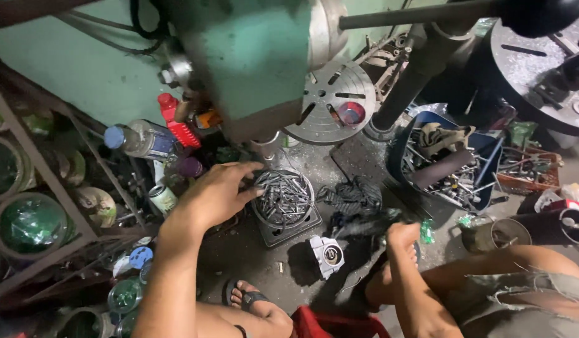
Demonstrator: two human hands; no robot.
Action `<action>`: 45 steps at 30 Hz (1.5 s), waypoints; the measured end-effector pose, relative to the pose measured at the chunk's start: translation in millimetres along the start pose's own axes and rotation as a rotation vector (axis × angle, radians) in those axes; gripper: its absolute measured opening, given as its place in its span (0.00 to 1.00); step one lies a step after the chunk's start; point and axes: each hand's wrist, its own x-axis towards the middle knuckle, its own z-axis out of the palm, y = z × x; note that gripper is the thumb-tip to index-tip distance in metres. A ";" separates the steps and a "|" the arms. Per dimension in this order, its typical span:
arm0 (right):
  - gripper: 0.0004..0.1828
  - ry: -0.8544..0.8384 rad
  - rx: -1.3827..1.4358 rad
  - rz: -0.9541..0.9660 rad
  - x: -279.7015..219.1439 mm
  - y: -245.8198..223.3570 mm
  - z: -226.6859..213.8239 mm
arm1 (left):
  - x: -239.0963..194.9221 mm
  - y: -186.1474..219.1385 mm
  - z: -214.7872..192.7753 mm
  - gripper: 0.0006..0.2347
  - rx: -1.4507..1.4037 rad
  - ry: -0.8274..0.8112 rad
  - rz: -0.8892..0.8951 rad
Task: Repairing and preparing a motorcycle cylinder head using a drill press.
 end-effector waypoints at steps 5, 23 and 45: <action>0.13 0.377 0.144 0.016 55.7 -0.1 21.6 | 1.3 -2.6 0.1 0.23 0.036 -0.014 -0.003; 0.14 0.375 0.978 -0.731 -35.5 -338.4 -264.2 | 13.4 -0.2 3.0 0.24 0.016 -0.046 -0.019; 0.09 -0.357 0.090 -0.604 -35.0 -204.7 -104.8 | -2.4 -27.2 14.0 0.23 0.028 0.092 0.050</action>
